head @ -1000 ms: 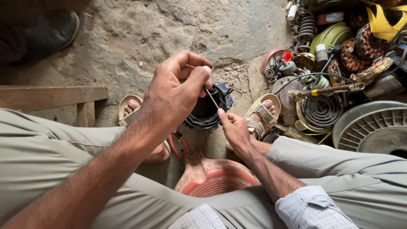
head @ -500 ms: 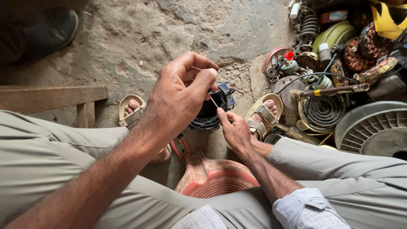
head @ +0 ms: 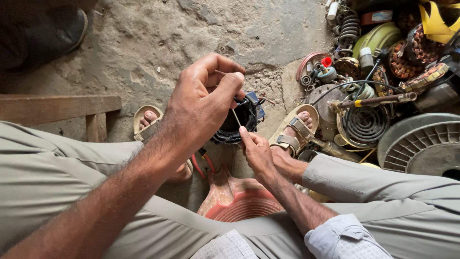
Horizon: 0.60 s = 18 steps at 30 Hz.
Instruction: The person sits on a low stool and uses a screwdriver to scrape and clean the interior of a cylindrical motor stator resting on the floor. They rotate the stator and continue scraping the inner surface throughout the video.
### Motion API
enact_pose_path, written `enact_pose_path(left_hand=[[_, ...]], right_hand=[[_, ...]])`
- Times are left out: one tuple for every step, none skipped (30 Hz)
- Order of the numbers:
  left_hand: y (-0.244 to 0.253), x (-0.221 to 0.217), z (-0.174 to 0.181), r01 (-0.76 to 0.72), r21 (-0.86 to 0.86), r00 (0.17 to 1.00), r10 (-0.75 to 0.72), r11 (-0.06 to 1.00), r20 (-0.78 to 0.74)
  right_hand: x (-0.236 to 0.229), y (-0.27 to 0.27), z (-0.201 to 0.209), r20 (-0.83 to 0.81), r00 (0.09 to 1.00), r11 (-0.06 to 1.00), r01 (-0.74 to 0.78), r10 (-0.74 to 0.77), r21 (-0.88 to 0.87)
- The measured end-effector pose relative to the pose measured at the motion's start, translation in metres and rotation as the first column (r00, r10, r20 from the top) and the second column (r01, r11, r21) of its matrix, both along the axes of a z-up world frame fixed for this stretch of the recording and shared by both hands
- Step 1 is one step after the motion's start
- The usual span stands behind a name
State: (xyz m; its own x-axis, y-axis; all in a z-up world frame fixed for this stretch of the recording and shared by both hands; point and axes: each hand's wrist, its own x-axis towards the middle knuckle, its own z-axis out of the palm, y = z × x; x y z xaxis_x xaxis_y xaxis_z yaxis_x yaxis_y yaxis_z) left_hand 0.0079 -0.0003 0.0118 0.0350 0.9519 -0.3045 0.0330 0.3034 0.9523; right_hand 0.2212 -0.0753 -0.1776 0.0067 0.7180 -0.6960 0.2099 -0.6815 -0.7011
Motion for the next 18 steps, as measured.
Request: enact_pose_path(left_hand=[[-0.001,-0.001,0.002,-0.005,0.006,1.0,0.005,1.0,0.006],[-0.001,-0.002,0.004,-0.012,0.002,1.0,0.012,1.0,0.018],[-0.002,-0.004,0.005,-0.019,-0.002,0.999,0.019,1.0,0.029],[-0.003,-0.005,0.007,-0.027,-0.006,0.999,0.028,1.0,0.04],[-0.004,-0.005,0.008,-0.033,0.018,0.997,0.031,0.999,0.072],[-0.006,-0.006,0.009,-0.041,0.039,0.994,0.037,0.998,0.1],[-0.007,-0.007,0.01,-0.05,0.059,0.991,0.042,0.997,0.128],[-0.006,-0.007,0.011,-0.042,0.067,0.992,0.033,0.997,0.124],[-0.006,-0.007,0.012,-0.034,0.075,0.993,0.025,0.997,0.119],[-0.007,-0.008,0.014,-0.026,0.076,0.994,0.017,0.997,0.112],[-0.009,-0.011,0.016,-0.034,0.056,0.994,0.028,0.998,0.105],[-0.008,-0.011,0.016,-0.034,0.042,0.994,0.03,0.999,0.105],[-0.008,-0.011,0.016,-0.035,0.027,0.994,0.032,0.999,0.105],[-0.007,-0.011,0.015,-0.029,0.034,0.995,0.026,0.999,0.098],[-0.007,-0.01,0.014,-0.024,0.041,0.996,0.02,0.999,0.092],[-0.007,-0.008,0.011,-0.017,0.047,0.996,0.013,0.999,0.085],[-0.007,-0.007,0.006,-0.015,0.057,0.999,0.012,0.998,0.051],[-0.007,-0.006,0.0,-0.012,0.064,1.0,0.012,0.998,0.012]], right_hand=[[-0.002,-0.001,0.003,-0.006,0.999,0.998,0.042,-0.042,-0.054],[-0.005,0.0,0.006,-0.006,0.998,0.993,0.066,-0.067,-0.102],[-0.008,0.001,0.009,-0.004,0.996,0.985,0.09,-0.092,-0.15],[-0.01,0.002,0.012,-0.001,0.993,0.974,0.113,-0.115,-0.198],[-0.013,0.003,0.015,-0.033,0.989,0.967,0.133,-0.143,-0.216],[-0.017,0.002,0.018,-0.068,0.983,0.959,0.149,-0.17,-0.24],[-0.022,0.001,0.022,-0.102,0.975,0.95,0.165,-0.197,-0.264],[-0.027,0.002,0.026,-0.095,0.969,0.935,0.189,-0.227,-0.3],[-0.032,0.002,0.031,-0.087,0.963,0.917,0.213,-0.256,-0.336],[-0.038,-0.002,0.038,-0.078,0.956,0.895,0.235,-0.284,-0.378],[-0.044,-0.005,0.045,-0.121,0.94,0.864,0.237,-0.32,-0.444],[-0.047,-0.008,0.055,-0.156,0.918,0.83,0.243,-0.363,-0.502],[-0.05,-0.01,0.065,-0.188,0.894,0.793,0.245,-0.408,-0.558],[-0.052,-0.014,0.078,-0.159,0.899,0.778,0.251,-0.408,-0.577],[-0.053,-0.019,0.093,-0.13,0.904,0.762,0.257,-0.407,-0.595],[-0.054,-0.021,0.106,-0.102,0.908,0.745,0.265,-0.406,-0.612],[-0.049,-0.017,0.121,-0.162,0.891,0.749,0.246,-0.425,-0.615],[-0.039,-0.01,0.137,-0.224,0.869,0.753,0.225,-0.442,-0.618]])
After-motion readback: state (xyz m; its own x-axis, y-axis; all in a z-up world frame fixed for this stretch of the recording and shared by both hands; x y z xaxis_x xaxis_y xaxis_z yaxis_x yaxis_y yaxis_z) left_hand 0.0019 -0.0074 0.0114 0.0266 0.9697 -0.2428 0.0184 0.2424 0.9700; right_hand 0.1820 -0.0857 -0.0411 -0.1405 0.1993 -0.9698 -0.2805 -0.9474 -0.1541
